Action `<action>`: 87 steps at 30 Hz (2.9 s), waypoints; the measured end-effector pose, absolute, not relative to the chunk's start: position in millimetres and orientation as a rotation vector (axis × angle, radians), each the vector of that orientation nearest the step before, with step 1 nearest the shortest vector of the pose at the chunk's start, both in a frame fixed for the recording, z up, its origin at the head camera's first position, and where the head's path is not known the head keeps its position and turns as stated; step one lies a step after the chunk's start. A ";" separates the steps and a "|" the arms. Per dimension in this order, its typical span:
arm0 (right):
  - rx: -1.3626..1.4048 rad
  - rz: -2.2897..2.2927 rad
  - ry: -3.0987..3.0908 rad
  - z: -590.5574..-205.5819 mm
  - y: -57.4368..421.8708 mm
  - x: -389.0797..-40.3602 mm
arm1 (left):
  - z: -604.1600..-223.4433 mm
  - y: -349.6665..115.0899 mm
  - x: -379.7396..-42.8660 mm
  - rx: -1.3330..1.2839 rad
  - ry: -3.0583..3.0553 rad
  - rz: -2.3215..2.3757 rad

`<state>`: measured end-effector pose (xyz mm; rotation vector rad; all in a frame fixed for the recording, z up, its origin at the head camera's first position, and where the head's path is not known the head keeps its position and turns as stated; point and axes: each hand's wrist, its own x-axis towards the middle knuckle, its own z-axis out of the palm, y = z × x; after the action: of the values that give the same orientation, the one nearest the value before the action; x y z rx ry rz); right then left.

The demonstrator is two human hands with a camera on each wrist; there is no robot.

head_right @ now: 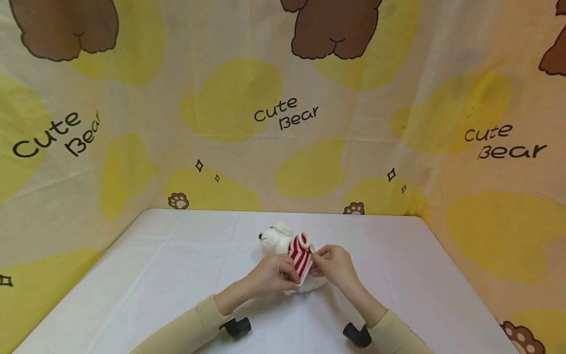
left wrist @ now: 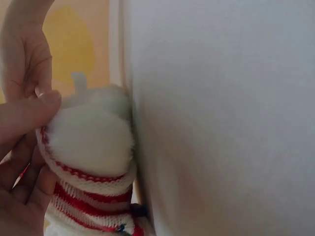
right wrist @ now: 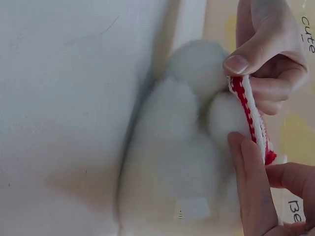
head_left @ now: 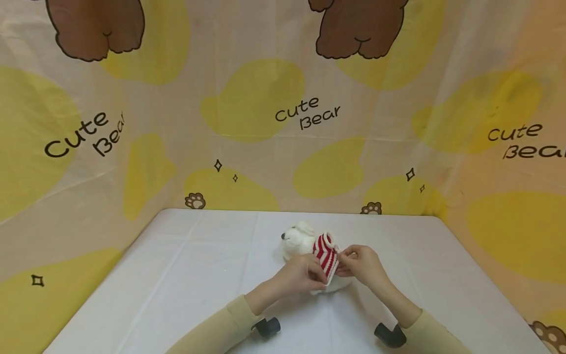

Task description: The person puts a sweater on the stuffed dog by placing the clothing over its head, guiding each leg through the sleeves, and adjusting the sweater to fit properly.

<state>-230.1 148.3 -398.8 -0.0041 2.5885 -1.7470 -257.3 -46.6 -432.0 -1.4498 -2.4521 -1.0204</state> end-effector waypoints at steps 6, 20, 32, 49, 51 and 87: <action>-0.095 -1.571 2.692 -396.5 151.4 -227.8 | -433.8 -46.7 -255.8 -1.407 -2.444 -1.046; -0.100 -1.582 2.637 -403.2 145.9 -226.0 | -431.5 -60.4 -272.9 -0.877 -2.454 -1.670; -0.003 -1.766 2.610 -413.9 146.4 -226.4 | -427.8 -52.3 -282.4 -0.569 -2.604 -1.448; -0.093 -1.567 2.818 -422.1 153.6 -228.4 | -433.3 -64.8 -286.5 -0.786 -2.639 -1.058; -0.172 -1.460 2.887 -419.2 154.1 -228.5 | -433.7 -63.7 -285.4 -0.732 -2.632 -1.122; -0.459 -0.893 2.758 -356.6 157.2 -304.2 | -424.6 -42.5 -266.0 -0.635 -2.529 -1.649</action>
<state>-304.2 157.2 -356.6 -0.4591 2.7582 -0.8934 -266.0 -42.5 -424.6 -0.6351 -2.5289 -1.6490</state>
